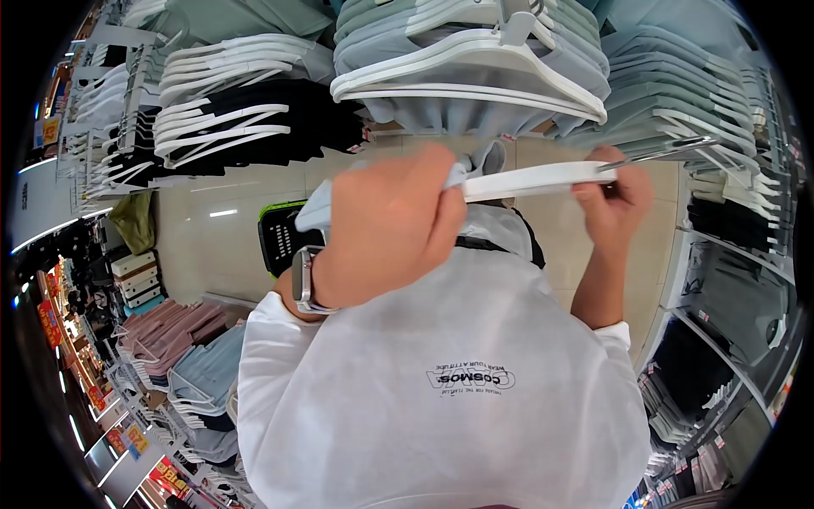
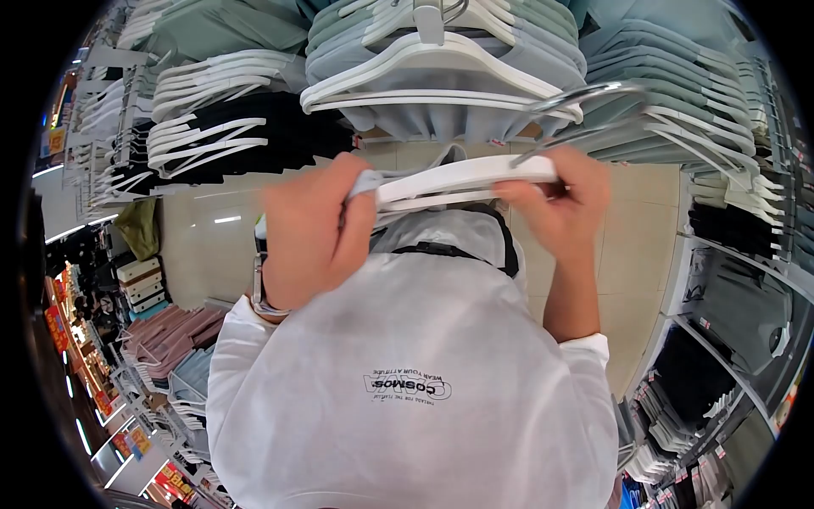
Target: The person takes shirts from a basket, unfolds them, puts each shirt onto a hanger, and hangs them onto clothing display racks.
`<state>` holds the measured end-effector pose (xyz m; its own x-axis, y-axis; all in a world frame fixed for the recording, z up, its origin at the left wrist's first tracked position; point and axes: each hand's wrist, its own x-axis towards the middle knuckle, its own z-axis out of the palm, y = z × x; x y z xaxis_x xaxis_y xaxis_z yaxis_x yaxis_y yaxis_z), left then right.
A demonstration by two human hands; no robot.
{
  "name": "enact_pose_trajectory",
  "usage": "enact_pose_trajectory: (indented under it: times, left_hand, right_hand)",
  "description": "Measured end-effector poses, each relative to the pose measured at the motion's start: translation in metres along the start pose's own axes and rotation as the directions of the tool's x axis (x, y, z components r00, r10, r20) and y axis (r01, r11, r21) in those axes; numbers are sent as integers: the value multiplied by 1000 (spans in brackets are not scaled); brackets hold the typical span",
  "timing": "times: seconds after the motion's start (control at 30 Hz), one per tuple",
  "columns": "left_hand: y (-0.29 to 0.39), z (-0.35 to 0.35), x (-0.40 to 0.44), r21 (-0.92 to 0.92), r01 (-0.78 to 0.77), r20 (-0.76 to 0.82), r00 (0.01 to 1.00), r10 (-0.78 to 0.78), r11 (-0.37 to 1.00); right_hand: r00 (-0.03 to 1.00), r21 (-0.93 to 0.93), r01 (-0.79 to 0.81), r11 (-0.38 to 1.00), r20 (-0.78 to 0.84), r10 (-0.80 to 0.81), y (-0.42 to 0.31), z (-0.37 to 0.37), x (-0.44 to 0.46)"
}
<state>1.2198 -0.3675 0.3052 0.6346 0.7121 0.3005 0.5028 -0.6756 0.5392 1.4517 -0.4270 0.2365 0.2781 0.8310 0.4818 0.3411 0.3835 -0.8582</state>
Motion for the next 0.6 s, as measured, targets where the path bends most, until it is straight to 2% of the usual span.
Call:
enact_pose_trajectory:
  times: [0.03,0.07,0.1,0.13,0.17,0.23,0.27,0.33,0.4,0.43,0.47,0.5,0.53,0.57,0.6]
  left_hand:
    - [2,-1,1,0,-2,-1,1000,2,1000]
    - [3,-3,2,-61,-7,65,998,11,998]
    - [4,-3,3,-122,-8,132,991,24,992]
    - [1,-4,2,-123,-9,132,991,25,992]
    - [-5,-4,1,-135,23,167,986,0,991]
    - [-12,-5,1,-145,54,201,979,-24,988]
    - [-13,-6,3,-109,54,177,984,-35,993]
    - [-15,-7,5,-72,54,146,988,-43,996]
    - [-16,-7,6,-48,55,81,995,-51,997]
    - [-14,-7,6,-50,55,84,995,-51,997]
    - [-12,-8,7,-65,76,70,995,-71,995]
    - [-12,-9,9,-79,95,53,994,-90,992]
    - [-13,-9,9,-80,91,52,995,-88,993]
    - [-14,-11,8,-83,74,40,997,-71,994]
    - [-16,-13,7,-86,57,30,998,-54,995]
  right_hand:
    - [1000,49,2,999,18,-3,-2,7,0]
    - [1000,49,3,999,18,-4,-4,7,2]
    - [998,-29,30,999,60,-28,-6,6,5]
    - [993,-105,59,993,103,-48,-7,7,7]
    - [993,-105,60,993,103,-49,-7,11,10]
    - [954,-320,257,912,-64,-292,-5,21,14]
    - [954,-320,259,911,-65,-294,-3,21,10]
    - [881,-315,387,867,-151,-448,-2,21,-6]
    - [958,-103,277,955,113,-265,-17,42,-15]
    - [971,-20,95,995,221,-88,-27,56,-17]
    - [939,39,-100,994,335,81,-35,68,-18]
    - [940,35,-98,995,331,81,-37,72,-17]
    - [842,82,-259,962,507,183,-37,76,-17]
    - [698,96,-420,902,670,253,-37,78,-18]
    - [698,97,-420,903,670,253,-35,78,-19]
